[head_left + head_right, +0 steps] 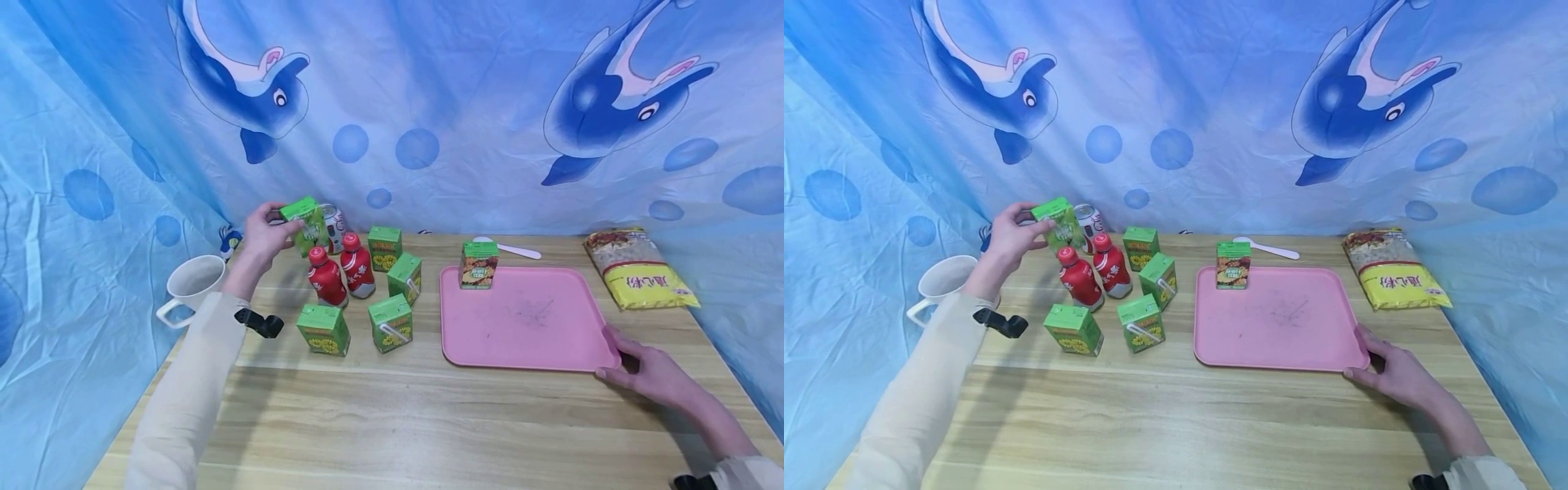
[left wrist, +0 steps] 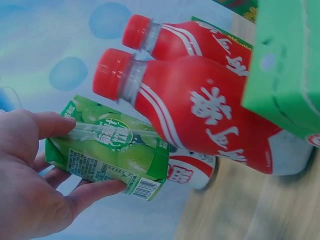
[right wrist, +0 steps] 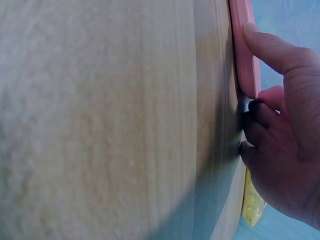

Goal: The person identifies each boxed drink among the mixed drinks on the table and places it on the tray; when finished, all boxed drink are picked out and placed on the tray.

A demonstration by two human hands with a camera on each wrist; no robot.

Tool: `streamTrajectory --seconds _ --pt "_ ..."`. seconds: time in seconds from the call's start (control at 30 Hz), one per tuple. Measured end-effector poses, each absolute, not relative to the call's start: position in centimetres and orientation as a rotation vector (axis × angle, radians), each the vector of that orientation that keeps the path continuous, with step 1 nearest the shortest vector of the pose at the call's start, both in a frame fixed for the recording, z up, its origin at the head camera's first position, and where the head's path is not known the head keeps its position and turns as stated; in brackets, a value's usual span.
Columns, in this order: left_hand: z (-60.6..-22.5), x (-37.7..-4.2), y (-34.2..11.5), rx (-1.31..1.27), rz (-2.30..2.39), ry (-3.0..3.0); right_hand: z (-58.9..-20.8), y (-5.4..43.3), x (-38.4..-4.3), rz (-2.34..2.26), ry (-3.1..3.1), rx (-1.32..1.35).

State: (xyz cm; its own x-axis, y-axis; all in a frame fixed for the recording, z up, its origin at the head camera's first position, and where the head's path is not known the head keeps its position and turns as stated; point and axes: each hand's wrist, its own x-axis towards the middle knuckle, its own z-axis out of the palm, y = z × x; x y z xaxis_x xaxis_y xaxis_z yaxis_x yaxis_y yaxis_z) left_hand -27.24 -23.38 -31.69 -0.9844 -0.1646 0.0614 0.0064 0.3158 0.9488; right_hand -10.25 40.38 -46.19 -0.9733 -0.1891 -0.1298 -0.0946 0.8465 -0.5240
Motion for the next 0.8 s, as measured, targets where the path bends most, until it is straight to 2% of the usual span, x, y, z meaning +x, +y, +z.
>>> streamTrajectory --seconds 0.8 --pt "-26.6 -27.4 -21.3 -0.003 -1.668 -2.426 -46.5 40.7 -10.1 -0.768 2.910 -0.281"
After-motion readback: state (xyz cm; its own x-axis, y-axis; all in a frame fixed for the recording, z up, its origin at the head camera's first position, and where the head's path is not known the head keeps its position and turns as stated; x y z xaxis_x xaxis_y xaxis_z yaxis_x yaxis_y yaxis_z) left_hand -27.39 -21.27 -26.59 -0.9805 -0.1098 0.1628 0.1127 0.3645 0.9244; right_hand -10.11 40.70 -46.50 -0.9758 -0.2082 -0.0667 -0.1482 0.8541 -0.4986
